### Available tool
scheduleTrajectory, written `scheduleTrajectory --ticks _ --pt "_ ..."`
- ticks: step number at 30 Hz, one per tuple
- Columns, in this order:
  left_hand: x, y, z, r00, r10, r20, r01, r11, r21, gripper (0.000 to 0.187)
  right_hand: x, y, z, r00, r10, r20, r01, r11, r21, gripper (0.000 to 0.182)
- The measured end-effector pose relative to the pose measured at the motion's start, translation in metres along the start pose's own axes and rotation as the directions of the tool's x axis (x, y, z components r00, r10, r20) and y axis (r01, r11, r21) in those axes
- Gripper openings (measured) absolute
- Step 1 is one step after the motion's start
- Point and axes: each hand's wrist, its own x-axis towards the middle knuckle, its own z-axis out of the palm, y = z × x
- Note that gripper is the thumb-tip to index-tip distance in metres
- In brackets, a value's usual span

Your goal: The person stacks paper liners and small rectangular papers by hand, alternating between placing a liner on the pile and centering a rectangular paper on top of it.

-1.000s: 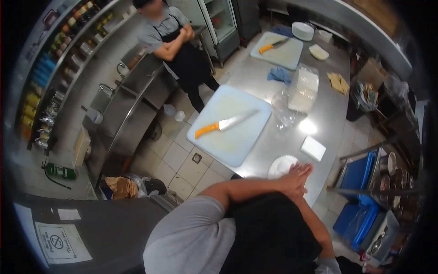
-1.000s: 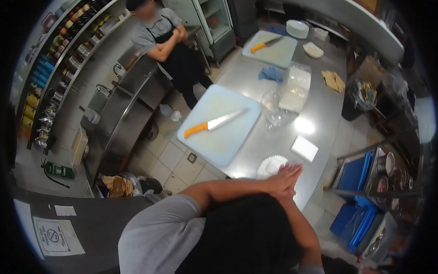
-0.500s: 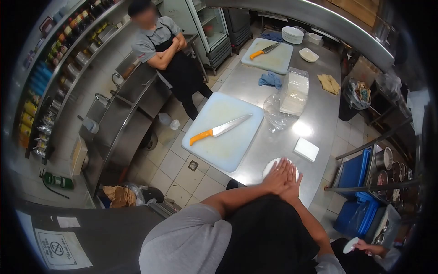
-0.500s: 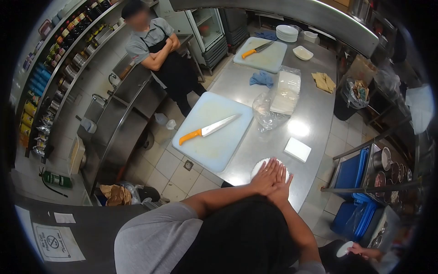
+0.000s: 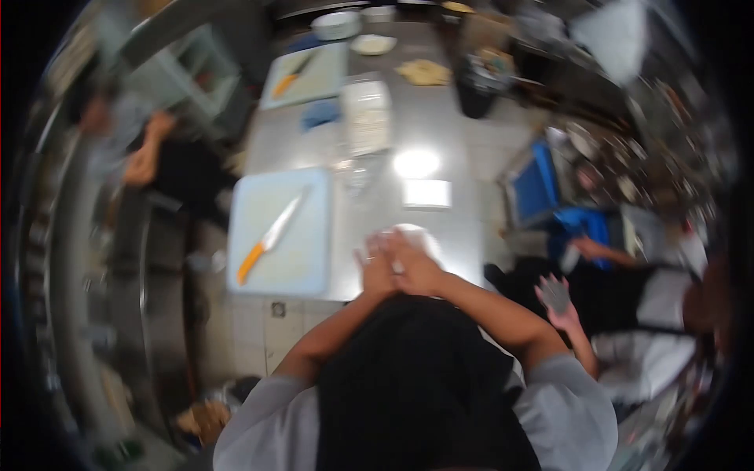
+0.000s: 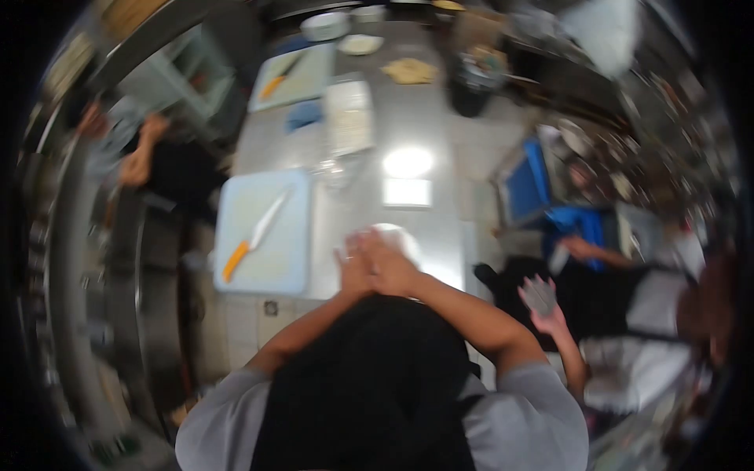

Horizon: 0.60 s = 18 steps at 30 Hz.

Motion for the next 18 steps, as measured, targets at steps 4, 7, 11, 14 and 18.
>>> scheduleTrajectory --ticks 4,7,11,14,18 --pt "-0.004 -0.008 0.014 0.993 0.069 -0.092 -0.064 0.996 0.061 0.098 0.024 -0.011 0.025 0.999 0.006 0.045 0.004 0.975 -0.224 0.099" --pt "-0.006 -0.001 0.0 1.0 -0.012 -0.001 0.012 1.0 0.0 0.1 0.017 -0.002 0.04 0.993 0.105 0.053 -0.076 0.917 -0.391 0.104" --pt "-0.007 0.005 -0.018 0.997 -0.073 0.036 0.075 0.996 -0.055 0.103 -0.007 0.015 0.031 0.944 0.328 -0.028 -0.311 0.863 -0.398 0.104" --pt "-0.007 0.009 -0.026 0.998 -0.06 0.029 0.062 0.994 -0.086 0.108 -0.024 0.028 0.019 0.912 0.408 -0.044 -0.392 0.833 -0.39 0.104" --pt "-0.007 0.007 -0.038 0.996 -0.053 0.076 0.057 0.996 -0.061 0.114 -0.036 0.042 0.004 0.84 0.537 -0.075 -0.527 0.776 -0.347 0.101"
